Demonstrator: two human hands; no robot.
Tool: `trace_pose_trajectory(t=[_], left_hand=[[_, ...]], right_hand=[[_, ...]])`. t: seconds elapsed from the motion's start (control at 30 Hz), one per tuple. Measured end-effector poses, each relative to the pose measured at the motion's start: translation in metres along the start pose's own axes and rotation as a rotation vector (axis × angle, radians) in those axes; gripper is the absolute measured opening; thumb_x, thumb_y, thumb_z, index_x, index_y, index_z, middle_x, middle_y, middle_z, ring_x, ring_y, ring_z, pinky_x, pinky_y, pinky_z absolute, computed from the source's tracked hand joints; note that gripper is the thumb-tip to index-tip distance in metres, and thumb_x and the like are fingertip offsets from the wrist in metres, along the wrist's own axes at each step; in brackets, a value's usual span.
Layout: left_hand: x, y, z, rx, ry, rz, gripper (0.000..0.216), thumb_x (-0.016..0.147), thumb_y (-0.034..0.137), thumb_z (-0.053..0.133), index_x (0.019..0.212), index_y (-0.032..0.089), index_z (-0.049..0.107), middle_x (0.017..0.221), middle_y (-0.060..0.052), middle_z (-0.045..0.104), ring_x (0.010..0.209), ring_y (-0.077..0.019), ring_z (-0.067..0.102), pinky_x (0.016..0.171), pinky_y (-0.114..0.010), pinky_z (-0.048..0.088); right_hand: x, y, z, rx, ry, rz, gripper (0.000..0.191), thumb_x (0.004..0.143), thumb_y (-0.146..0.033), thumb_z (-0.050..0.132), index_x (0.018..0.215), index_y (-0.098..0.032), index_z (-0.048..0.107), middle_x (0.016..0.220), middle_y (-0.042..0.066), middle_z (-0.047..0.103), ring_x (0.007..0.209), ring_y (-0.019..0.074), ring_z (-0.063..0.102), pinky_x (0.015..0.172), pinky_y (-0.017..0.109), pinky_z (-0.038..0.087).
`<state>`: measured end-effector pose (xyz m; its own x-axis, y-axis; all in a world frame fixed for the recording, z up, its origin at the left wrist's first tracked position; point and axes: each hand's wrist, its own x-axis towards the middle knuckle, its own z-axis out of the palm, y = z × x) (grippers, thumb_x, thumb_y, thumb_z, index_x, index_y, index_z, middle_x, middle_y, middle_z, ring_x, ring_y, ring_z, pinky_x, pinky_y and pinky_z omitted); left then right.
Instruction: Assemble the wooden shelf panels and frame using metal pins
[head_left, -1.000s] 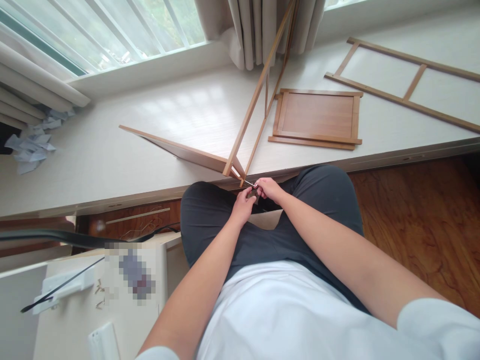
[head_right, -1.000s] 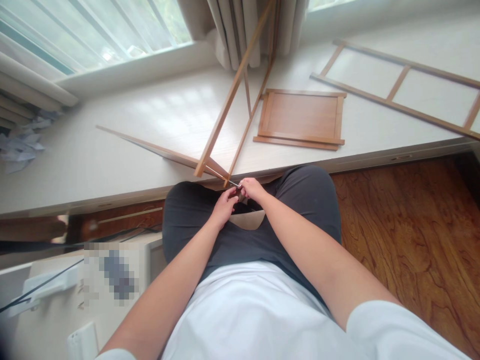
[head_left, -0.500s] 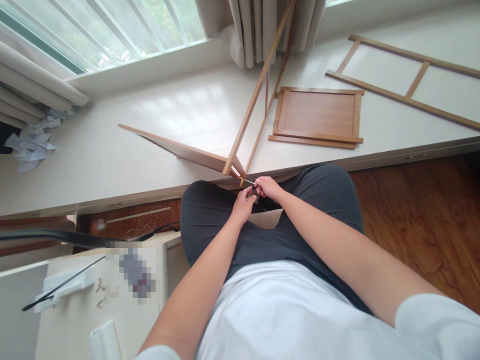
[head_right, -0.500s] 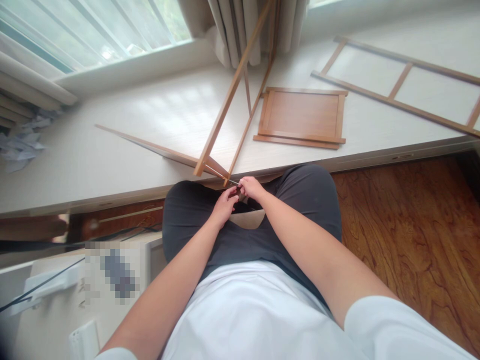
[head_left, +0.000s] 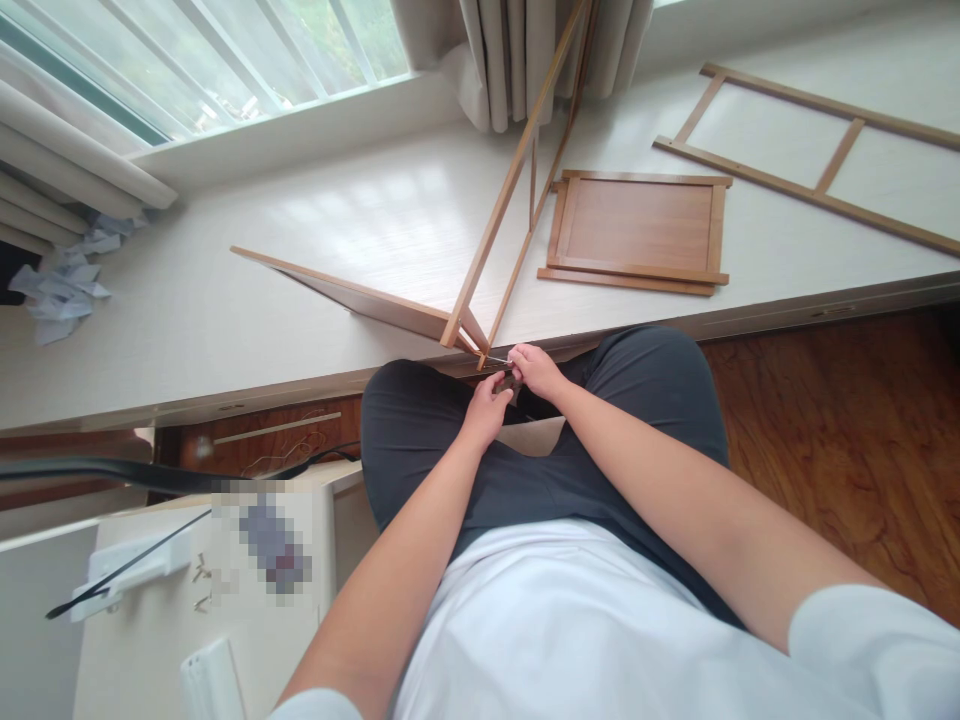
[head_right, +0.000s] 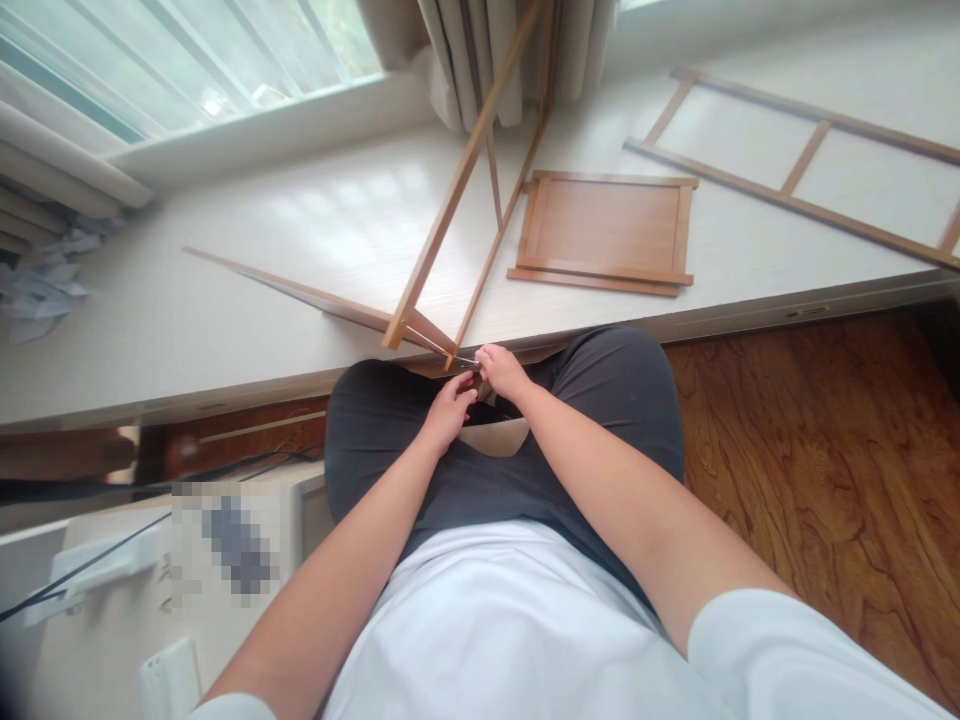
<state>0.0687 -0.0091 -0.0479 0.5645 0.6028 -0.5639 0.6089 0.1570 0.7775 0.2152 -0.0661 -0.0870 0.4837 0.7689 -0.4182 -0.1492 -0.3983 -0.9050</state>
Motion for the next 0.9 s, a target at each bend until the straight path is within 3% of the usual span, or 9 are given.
trace_pose_trajectory(t=[0.17,0.33,0.53,0.73,0.9], left_hand=[[-0.002,0.002,0.0,-0.033,0.015,-0.031,0.049,0.086,0.022,0.064,0.135,0.022,0.061,0.14,-0.012,0.061,0.097,-0.0195,0.067,0.076,-0.029,0.054],[-0.003,0.001,-0.004,-0.283,0.119,-0.24,0.05,0.085,0.029,0.063,0.134,0.02,0.057,0.126,-0.014,0.067,0.094,-0.0192,0.067,0.059,-0.023,0.048],[0.004,0.006,-0.017,-0.588,0.223,-0.213,0.047,0.088,0.028,0.058,0.135,0.025,0.055,0.127,-0.01,0.067,0.096,-0.0169,0.068,0.065,-0.024,0.049],[0.006,0.013,-0.021,-0.651,0.16,-0.211,0.043,0.089,0.03,0.059,0.132,0.026,0.059,0.133,-0.009,0.066,0.1,-0.0175,0.068,0.063,-0.024,0.046],[0.012,0.013,-0.023,-0.756,0.135,-0.243,0.041,0.084,0.026,0.067,0.125,0.025,0.065,0.131,-0.008,0.067,0.091,-0.0147,0.067,0.06,-0.023,0.043]], right_hand=[[0.003,0.005,0.0,-0.055,0.007,-0.024,0.021,0.094,-0.03,0.047,0.078,-0.02,0.057,0.052,-0.005,0.053,0.049,0.0114,0.045,0.054,0.022,0.035],[0.006,0.009,0.002,-0.022,-0.001,0.003,0.024,0.094,-0.031,0.046,0.076,-0.02,0.056,0.049,-0.005,0.053,0.044,0.0102,0.043,0.05,0.021,0.034],[0.008,0.01,0.004,0.045,-0.016,0.068,0.028,0.095,-0.036,0.05,0.073,-0.019,0.055,0.048,-0.005,0.053,0.04,0.0087,0.041,0.046,0.02,0.032],[0.007,0.01,0.005,0.05,-0.028,0.102,0.029,0.098,-0.035,0.048,0.074,-0.019,0.056,0.047,-0.004,0.053,0.038,0.0083,0.041,0.043,0.019,0.032],[0.007,0.008,0.006,0.049,-0.034,0.128,0.03,0.1,-0.033,0.047,0.074,-0.018,0.055,0.047,-0.004,0.053,0.037,0.0078,0.041,0.043,0.019,0.033]])
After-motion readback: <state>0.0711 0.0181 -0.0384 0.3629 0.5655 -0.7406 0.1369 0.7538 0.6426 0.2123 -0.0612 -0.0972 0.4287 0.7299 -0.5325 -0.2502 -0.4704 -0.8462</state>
